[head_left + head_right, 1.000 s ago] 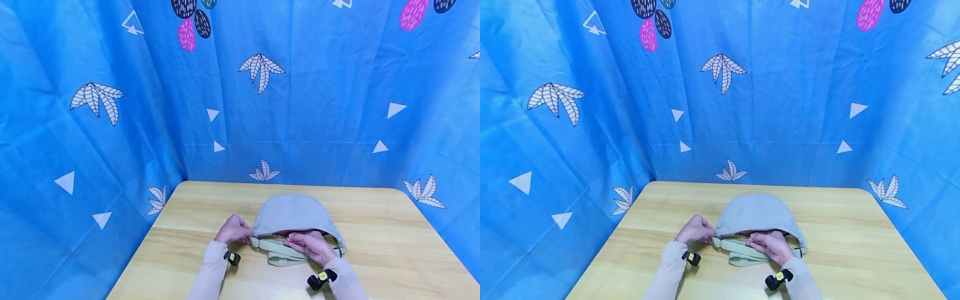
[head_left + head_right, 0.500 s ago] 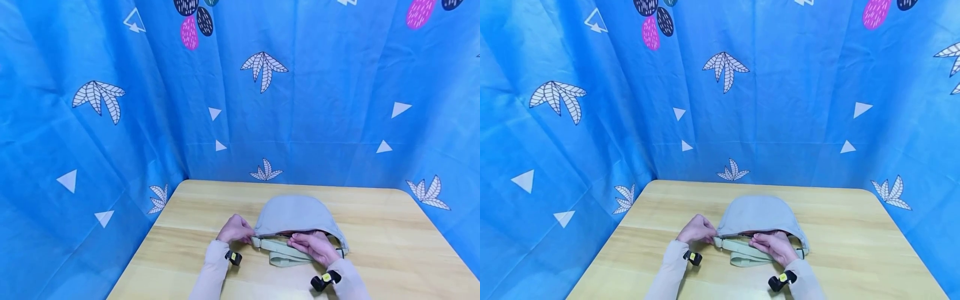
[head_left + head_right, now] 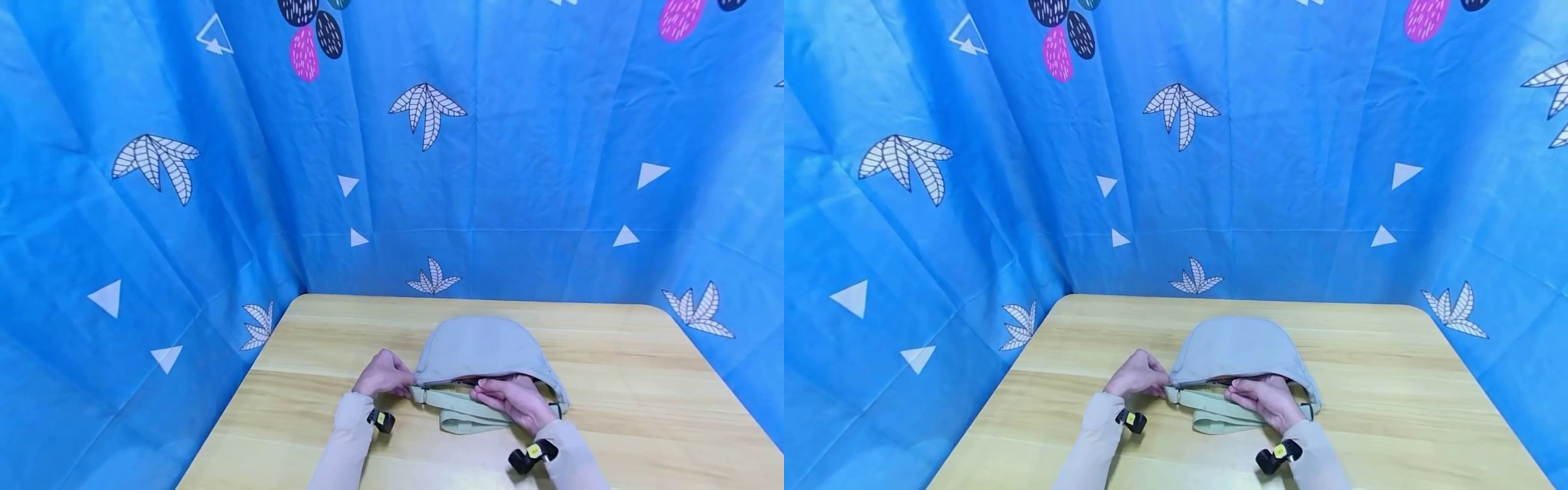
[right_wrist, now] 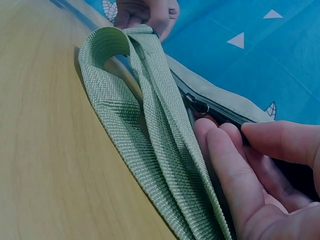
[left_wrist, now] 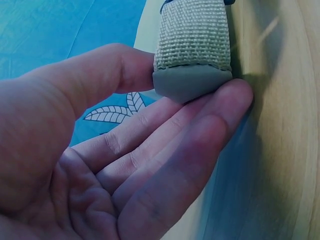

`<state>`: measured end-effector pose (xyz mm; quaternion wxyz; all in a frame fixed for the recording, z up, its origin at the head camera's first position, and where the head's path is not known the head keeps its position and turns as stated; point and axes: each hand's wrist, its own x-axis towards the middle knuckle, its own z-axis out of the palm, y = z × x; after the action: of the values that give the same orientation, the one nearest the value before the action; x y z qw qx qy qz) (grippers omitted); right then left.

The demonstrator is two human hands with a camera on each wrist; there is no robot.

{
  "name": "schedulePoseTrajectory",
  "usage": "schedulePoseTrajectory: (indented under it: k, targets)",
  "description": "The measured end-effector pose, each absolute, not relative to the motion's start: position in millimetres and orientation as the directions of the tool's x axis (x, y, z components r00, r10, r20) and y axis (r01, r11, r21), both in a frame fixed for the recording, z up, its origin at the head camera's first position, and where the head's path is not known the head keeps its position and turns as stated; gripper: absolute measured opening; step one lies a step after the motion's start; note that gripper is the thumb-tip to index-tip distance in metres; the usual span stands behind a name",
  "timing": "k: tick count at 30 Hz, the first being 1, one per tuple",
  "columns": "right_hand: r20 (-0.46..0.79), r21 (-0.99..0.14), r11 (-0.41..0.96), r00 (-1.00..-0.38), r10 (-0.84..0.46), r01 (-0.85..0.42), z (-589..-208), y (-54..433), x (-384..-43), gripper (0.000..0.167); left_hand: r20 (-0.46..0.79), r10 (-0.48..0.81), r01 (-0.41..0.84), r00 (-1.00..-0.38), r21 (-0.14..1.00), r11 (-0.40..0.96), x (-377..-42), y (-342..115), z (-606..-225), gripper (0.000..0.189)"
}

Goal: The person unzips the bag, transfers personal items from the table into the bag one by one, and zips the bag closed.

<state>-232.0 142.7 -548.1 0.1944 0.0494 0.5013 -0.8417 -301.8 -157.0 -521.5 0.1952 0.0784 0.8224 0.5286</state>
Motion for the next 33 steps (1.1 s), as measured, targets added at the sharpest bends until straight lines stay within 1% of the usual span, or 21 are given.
schedulePoseTrajectory:
  k: [23,33]
  targets:
    - [-0.263,-0.842,-0.408,-0.930,-0.259,0.352,-545.8,147.2,-229.9,0.014,-0.232,0.339,-0.063,-0.912,0.894,0.443,-302.9,-156.5,-522.8,0.006]
    - [-0.244,-0.838,-0.421,-0.928,-0.281,0.348,-546.0,154.1,-225.7,0.016,-0.241,0.337,-0.067,-0.910,0.887,0.456,-297.9,-156.4,-519.1,0.006]
